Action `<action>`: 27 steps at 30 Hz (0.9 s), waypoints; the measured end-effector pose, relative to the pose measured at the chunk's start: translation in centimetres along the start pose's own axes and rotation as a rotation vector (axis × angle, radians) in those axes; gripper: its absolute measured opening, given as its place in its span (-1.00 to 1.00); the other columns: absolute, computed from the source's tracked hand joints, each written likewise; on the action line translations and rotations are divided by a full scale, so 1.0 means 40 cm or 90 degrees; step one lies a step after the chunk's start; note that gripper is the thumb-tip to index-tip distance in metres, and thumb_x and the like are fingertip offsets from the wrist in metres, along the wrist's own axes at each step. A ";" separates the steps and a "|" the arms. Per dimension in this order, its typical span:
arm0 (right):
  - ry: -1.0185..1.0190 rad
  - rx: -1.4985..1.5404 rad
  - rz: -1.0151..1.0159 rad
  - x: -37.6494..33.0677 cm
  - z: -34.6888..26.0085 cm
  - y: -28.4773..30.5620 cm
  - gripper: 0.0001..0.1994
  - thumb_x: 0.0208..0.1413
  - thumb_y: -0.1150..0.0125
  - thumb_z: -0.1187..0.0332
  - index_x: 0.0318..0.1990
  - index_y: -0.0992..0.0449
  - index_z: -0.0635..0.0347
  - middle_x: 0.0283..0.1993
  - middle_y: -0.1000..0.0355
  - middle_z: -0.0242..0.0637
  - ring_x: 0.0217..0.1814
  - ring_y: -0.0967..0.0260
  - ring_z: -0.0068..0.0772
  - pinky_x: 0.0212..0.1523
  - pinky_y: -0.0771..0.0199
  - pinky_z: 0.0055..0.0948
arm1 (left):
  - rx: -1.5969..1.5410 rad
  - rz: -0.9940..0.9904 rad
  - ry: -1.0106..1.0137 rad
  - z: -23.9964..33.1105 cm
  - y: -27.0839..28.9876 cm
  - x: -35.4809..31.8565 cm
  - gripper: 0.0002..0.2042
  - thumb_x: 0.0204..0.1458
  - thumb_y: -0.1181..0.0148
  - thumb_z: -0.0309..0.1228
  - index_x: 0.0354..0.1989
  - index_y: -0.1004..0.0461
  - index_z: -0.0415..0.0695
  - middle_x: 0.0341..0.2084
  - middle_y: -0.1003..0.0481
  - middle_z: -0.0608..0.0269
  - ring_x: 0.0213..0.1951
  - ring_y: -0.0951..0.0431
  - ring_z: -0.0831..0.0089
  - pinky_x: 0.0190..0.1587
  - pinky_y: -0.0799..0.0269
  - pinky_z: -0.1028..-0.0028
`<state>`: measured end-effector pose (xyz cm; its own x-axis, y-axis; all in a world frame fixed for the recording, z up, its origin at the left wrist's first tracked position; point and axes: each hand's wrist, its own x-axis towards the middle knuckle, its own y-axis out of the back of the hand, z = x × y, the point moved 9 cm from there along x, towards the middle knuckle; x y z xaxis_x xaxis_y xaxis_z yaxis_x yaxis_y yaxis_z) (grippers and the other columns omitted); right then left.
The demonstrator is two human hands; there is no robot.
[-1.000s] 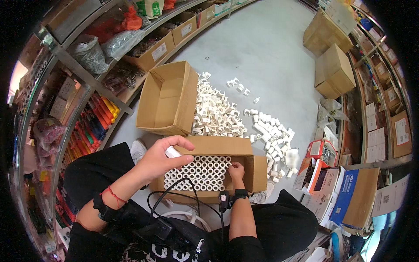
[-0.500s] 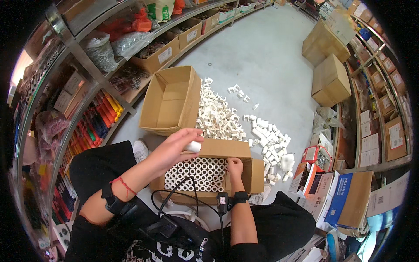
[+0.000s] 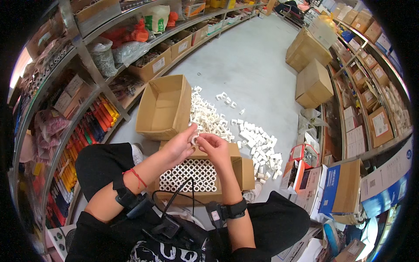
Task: The person sits on the floor and picks up small white plastic cylindrical parts, connecting them together by hand. The person then places the assembled parts into a cardboard box.
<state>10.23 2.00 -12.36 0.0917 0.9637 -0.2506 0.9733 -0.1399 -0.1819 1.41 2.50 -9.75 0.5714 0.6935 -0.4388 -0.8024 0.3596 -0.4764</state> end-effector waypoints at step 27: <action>-0.224 -0.093 0.255 -0.024 0.767 0.515 -0.80 -0.05 0.01 0.53 -0.23 -0.39 0.41 -0.35 -0.40 -0.22 -0.47 -0.38 -0.46 -0.48 -0.45 -0.55 | 0.078 0.021 0.080 -0.002 0.043 -0.036 -0.63 0.08 0.27 -0.14 -0.09 -0.31 -0.10 -0.12 -0.31 0.27 -0.06 -0.28 0.46 -0.02 -0.16 0.46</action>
<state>23.72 -8.79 -45.04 0.4091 0.7042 -0.5803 0.8983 -0.4226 0.1203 -0.77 2.07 -9.99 0.5551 0.6261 -0.5476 -0.8318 0.4166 -0.3668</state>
